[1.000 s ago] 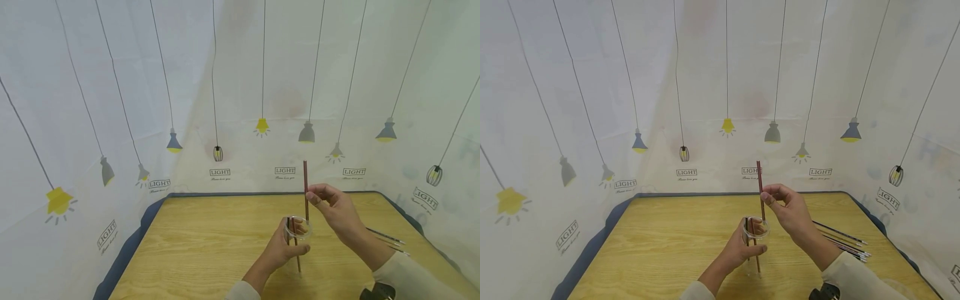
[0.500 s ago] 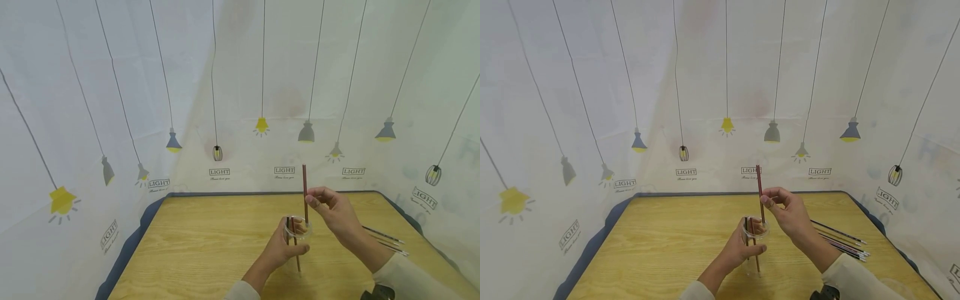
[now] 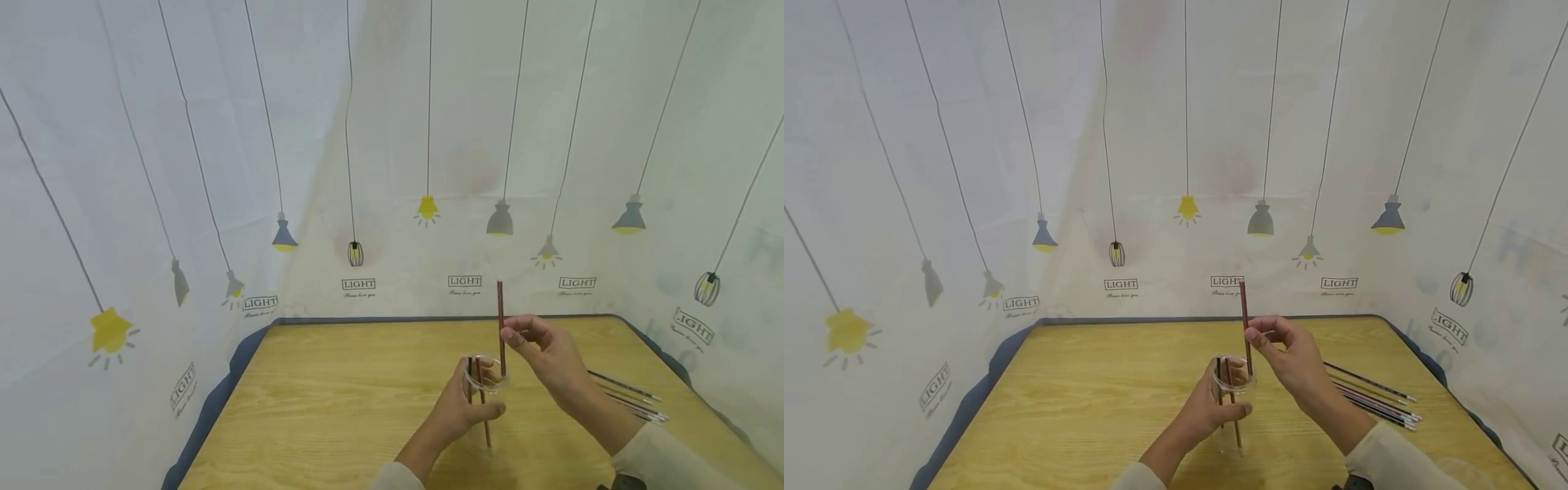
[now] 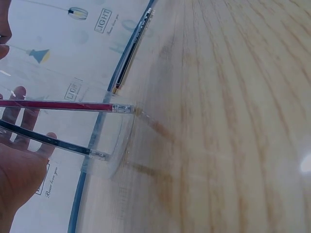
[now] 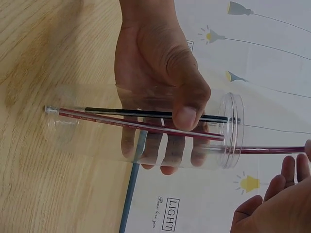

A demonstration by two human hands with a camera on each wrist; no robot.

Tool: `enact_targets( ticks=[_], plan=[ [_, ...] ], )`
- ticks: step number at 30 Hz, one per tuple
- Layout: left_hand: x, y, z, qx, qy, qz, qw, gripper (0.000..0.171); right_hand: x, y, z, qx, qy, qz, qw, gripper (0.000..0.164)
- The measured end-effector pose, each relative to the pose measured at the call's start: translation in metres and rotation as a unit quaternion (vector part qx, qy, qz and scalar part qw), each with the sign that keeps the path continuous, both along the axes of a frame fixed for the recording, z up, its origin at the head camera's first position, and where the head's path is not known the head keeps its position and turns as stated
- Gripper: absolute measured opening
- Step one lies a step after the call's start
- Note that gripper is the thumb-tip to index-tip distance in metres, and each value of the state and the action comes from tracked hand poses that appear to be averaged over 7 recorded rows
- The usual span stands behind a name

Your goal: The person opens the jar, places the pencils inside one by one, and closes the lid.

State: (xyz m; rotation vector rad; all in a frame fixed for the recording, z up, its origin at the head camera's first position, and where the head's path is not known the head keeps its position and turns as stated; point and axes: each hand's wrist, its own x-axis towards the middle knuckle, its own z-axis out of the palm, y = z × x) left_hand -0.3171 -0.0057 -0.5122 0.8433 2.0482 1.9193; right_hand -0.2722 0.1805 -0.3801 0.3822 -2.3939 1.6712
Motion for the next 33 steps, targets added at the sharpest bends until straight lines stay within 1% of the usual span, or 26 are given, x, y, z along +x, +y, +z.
enact_targets(
  ticks=[5,10,13,18,21,26,33],
  plan=[
    [0.000,0.000,-0.001,0.006,-0.015,0.000,0.9999,0.064,0.000,0.005,0.000,-0.025,-0.004,0.000,1.000,0.043],
    [0.000,0.000,0.000,0.003,0.003,0.008,1.0000,0.064,0.001,0.008,0.002,-0.035,-0.005,0.002,0.999,0.043],
    [0.000,0.001,0.000,0.007,0.010,0.006,0.9999,0.063,0.002,0.009,0.003,-0.036,-0.010,0.001,0.999,0.044],
    [-0.001,0.001,-0.001,0.010,0.007,0.006,0.9999,0.063,0.004,0.008,0.003,-0.049,-0.016,0.006,0.999,0.043],
    [-0.001,0.002,-0.002,0.013,0.005,0.004,0.9999,0.064,0.004,0.009,0.003,-0.051,-0.012,0.009,0.999,0.042],
    [-0.001,0.002,-0.002,0.022,0.004,-0.001,0.9998,0.065,0.002,0.011,0.004,-0.046,0.000,0.013,0.999,0.041],
    [0.001,0.002,0.000,0.011,0.007,0.003,0.9999,0.062,0.002,0.014,0.005,0.001,0.007,-0.005,1.000,0.040]
  ],
)
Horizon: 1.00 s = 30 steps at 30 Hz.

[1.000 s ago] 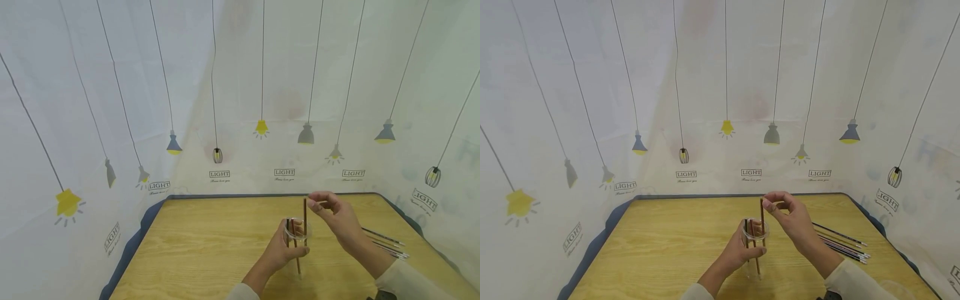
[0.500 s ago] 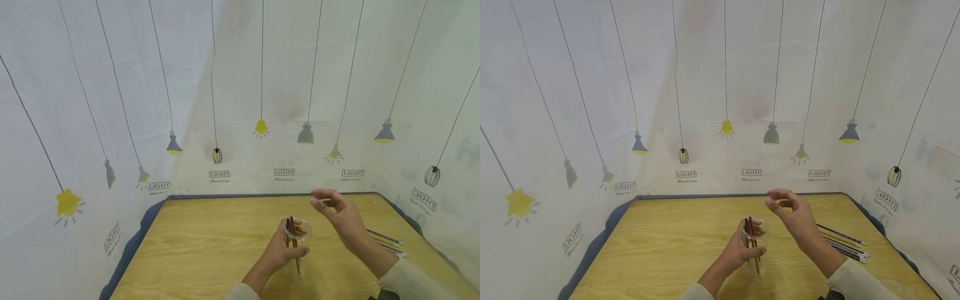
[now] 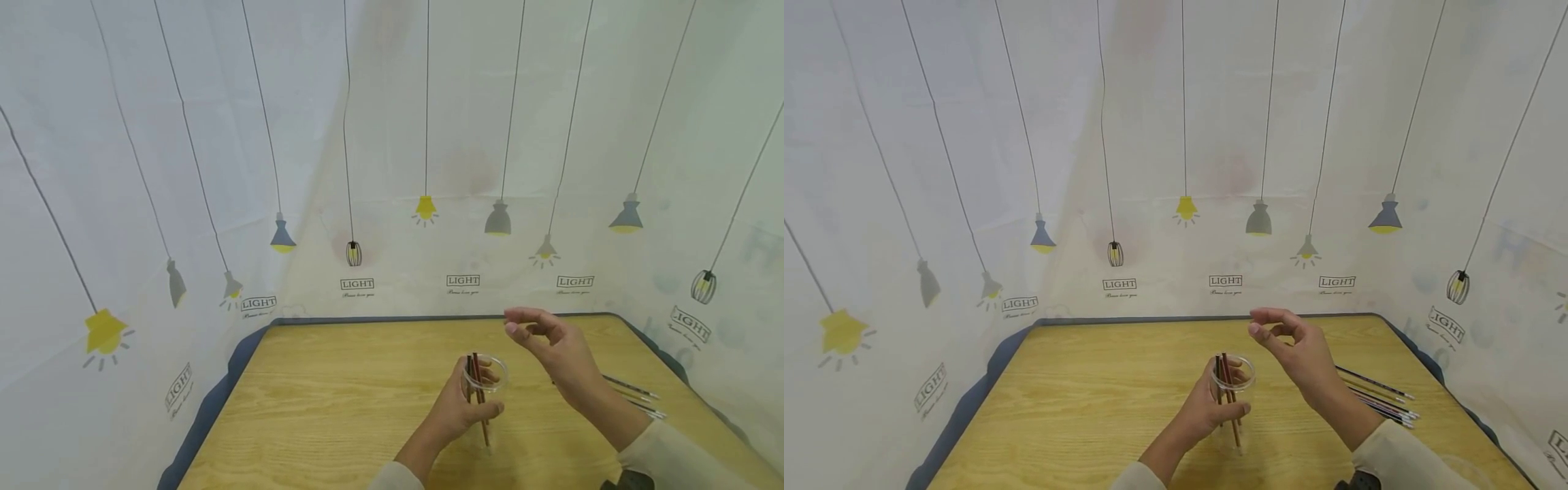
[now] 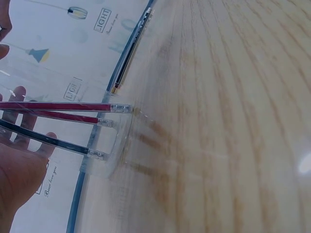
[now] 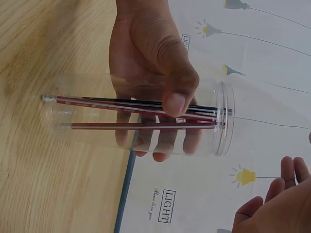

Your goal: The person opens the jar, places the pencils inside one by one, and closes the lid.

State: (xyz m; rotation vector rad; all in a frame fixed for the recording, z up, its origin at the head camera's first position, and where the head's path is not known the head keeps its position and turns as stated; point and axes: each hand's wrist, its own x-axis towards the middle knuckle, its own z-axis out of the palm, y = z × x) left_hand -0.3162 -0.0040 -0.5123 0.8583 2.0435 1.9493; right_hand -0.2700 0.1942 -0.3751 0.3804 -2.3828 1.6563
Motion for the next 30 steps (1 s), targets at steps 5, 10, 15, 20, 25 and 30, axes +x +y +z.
enact_targets(
  ticks=[5,10,15,20,25,30],
  plan=[
    [0.000,0.000,-0.001,-0.004,0.002,-0.001,1.0000,0.063,0.001,0.002,-0.002,0.024,-0.016,-0.008,1.000,0.041],
    [-0.002,0.000,-0.003,0.000,0.002,-0.005,1.0000,0.065,0.001,0.008,-0.005,0.033,-0.046,-0.021,0.998,0.042],
    [-0.003,0.001,-0.003,0.014,-0.001,-0.007,0.9999,0.068,0.001,0.016,-0.011,0.054,-0.047,-0.028,0.997,0.042],
    [-0.002,0.001,-0.001,0.018,-0.001,-0.010,0.9998,0.067,0.001,0.027,-0.019,0.088,-0.025,-0.037,0.995,0.040],
    [-0.001,0.000,-0.002,0.022,-0.002,-0.013,0.9997,0.070,0.000,0.039,-0.028,0.122,-0.011,-0.059,0.991,0.039],
    [-0.003,0.001,-0.005,0.024,0.001,-0.012,0.9997,0.070,-0.005,0.051,-0.035,0.139,-0.014,-0.067,0.988,0.037]
  ],
)
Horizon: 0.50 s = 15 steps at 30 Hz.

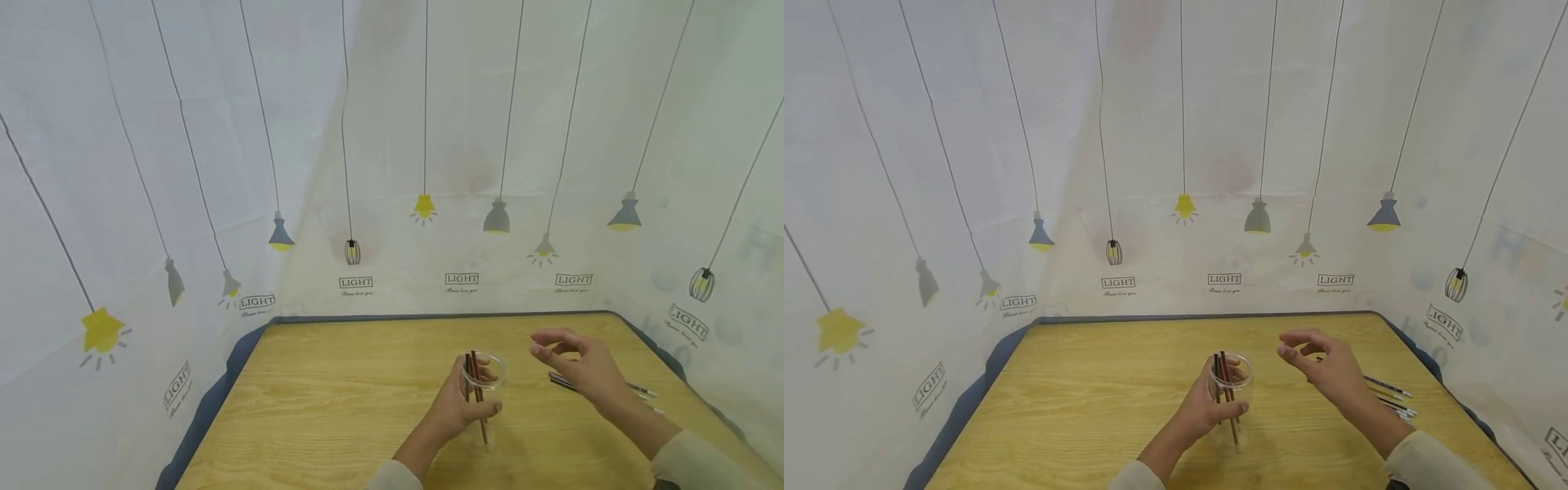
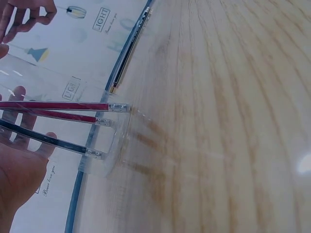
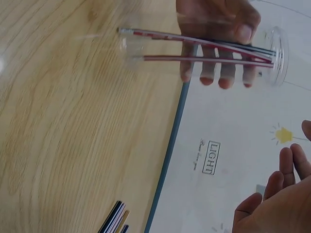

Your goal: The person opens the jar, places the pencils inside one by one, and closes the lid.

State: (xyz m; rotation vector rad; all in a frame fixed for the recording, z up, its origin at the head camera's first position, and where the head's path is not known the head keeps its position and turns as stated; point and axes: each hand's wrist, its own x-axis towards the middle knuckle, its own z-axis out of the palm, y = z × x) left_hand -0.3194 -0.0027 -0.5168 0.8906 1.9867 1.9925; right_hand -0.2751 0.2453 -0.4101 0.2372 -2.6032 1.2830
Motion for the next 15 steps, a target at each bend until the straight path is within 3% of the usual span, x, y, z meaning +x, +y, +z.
enact_targets(
  ticks=[15],
  plan=[
    [0.003,0.000,0.003,-0.010,-0.008,0.005,0.9999,0.073,-0.010,0.044,-0.018,0.080,0.011,-0.008,0.997,0.041]
  ],
)
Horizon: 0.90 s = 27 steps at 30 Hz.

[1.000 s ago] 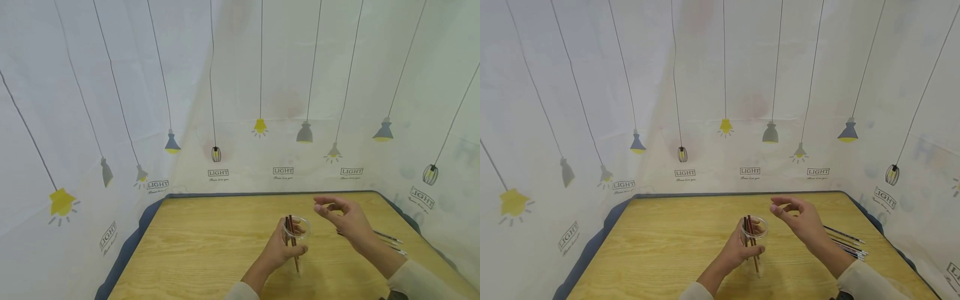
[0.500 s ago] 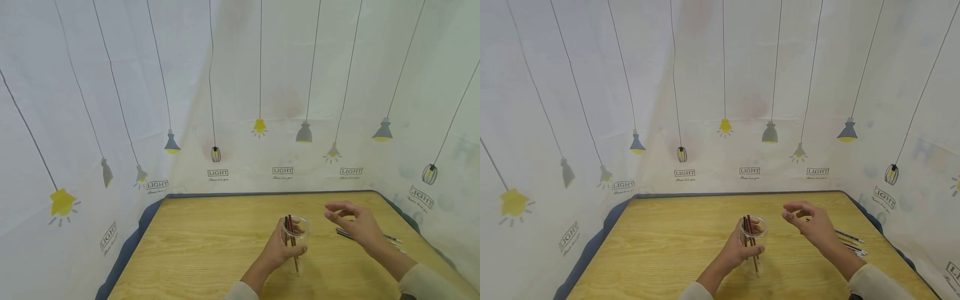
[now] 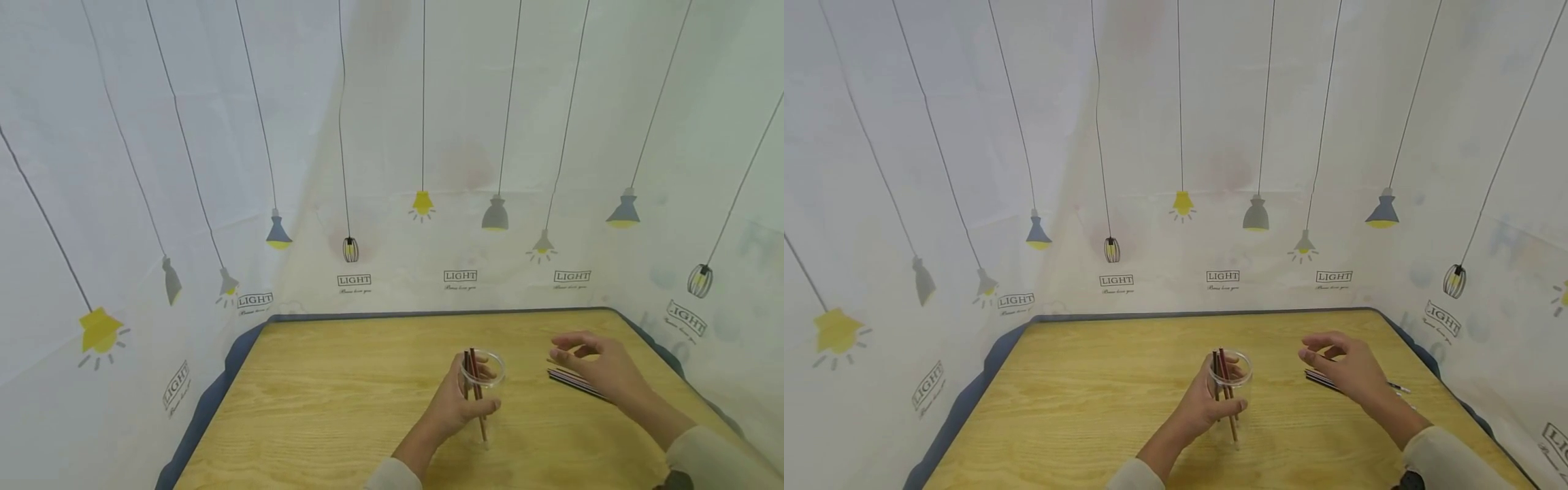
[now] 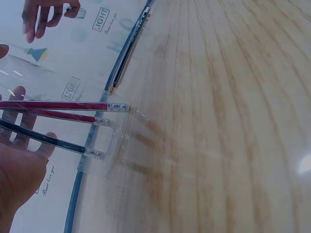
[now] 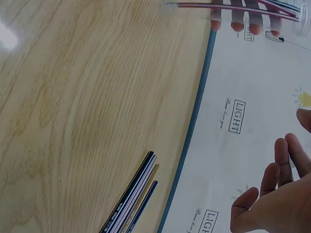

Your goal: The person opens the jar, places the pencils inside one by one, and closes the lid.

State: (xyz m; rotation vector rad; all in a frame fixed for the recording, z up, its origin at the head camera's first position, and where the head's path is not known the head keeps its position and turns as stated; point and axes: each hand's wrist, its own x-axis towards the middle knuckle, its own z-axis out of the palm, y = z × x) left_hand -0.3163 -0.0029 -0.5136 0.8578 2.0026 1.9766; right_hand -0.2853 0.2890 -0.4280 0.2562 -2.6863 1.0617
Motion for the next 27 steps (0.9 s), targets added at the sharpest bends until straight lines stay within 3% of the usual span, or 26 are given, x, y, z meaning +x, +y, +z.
enact_targets(
  ticks=[6,13,20,27],
  plan=[
    [0.000,0.000,0.001,-0.002,0.003,-0.001,1.0000,0.071,-0.005,0.011,-0.005,0.010,-0.027,-0.017,0.999,0.050],
    [0.001,0.000,0.001,0.005,0.002,-0.006,1.0000,0.070,-0.006,0.024,-0.010,0.015,-0.019,-0.009,1.000,0.043],
    [-0.002,-0.001,0.000,0.006,0.005,-0.012,0.9999,0.073,-0.010,0.036,-0.015,0.031,-0.044,-0.027,0.998,0.053],
    [0.000,-0.004,0.004,-0.002,-0.007,-0.020,0.9998,0.068,-0.013,0.054,-0.032,0.037,-0.054,-0.044,0.997,0.055]
  ],
)
